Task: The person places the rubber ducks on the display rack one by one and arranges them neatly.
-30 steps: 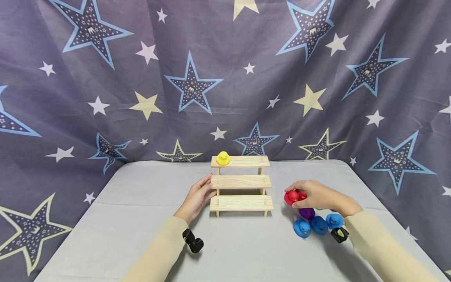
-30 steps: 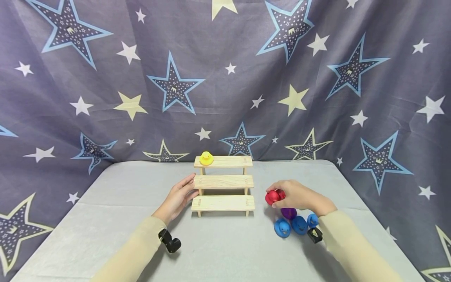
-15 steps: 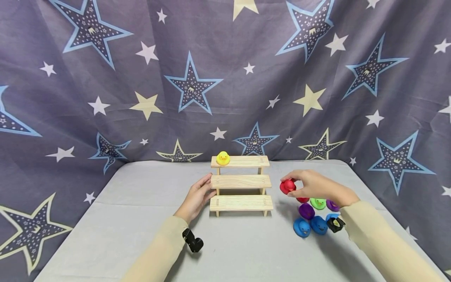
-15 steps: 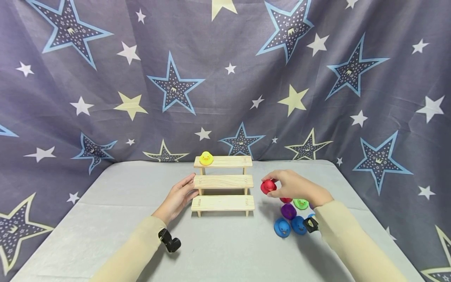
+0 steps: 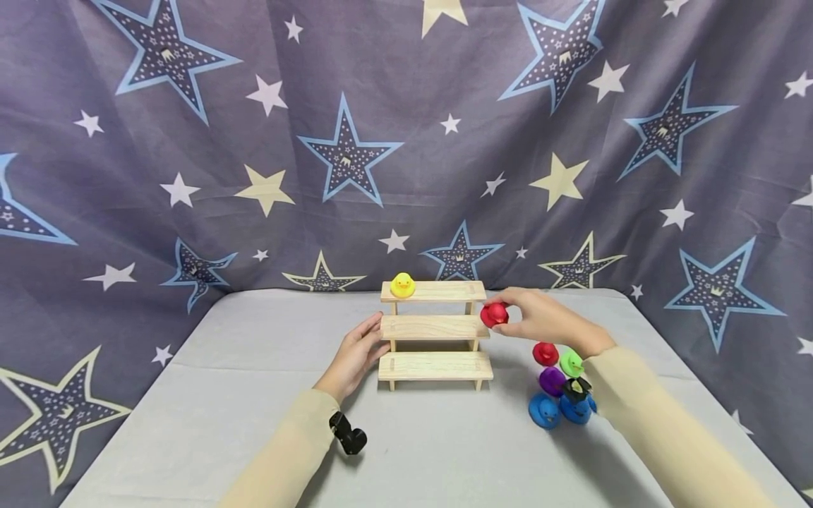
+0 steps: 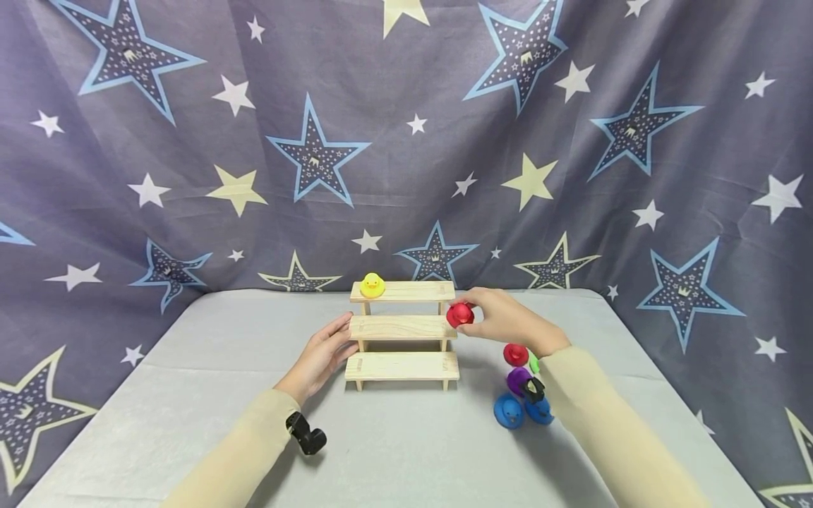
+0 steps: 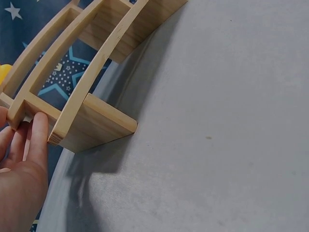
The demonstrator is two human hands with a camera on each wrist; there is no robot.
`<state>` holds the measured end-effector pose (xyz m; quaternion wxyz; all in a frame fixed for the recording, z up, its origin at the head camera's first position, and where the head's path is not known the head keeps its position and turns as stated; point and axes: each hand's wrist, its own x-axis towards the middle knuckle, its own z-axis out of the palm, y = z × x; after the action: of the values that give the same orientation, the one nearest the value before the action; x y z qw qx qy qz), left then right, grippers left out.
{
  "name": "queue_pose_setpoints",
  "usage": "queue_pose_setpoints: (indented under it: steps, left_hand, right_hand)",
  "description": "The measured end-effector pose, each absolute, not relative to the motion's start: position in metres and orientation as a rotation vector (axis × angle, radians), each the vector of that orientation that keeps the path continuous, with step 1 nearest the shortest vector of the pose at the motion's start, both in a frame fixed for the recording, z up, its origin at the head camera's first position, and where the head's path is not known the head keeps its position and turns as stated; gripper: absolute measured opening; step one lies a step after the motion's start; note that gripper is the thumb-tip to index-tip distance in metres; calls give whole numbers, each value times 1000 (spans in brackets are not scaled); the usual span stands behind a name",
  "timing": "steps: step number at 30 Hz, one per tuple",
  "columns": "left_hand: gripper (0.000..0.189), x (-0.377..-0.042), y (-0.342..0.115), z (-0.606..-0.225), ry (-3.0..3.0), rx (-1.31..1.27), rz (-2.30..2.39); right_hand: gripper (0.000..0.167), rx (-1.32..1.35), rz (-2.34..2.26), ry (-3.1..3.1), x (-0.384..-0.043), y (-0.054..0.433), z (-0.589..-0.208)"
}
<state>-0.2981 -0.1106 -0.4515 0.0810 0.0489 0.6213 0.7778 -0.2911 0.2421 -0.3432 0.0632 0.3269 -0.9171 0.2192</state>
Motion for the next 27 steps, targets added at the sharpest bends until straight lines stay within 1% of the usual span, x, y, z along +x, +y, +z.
queue_pose_setpoints:
  steps: [6,17,27]
  left_hand:
    - [53,-298,-110,-452,1857,148,2335]
    - [54,-298,-110,-452,1867,149,2318]
    - [54,-298,-110,-451,1878,148,2313]
  right_hand:
    - [42,1046,648,-2669,-301,224,-342]
    - [44,1023,731,-2681,-322,187,-338]
    - [45,981,711,-2680,-341,164,-335]
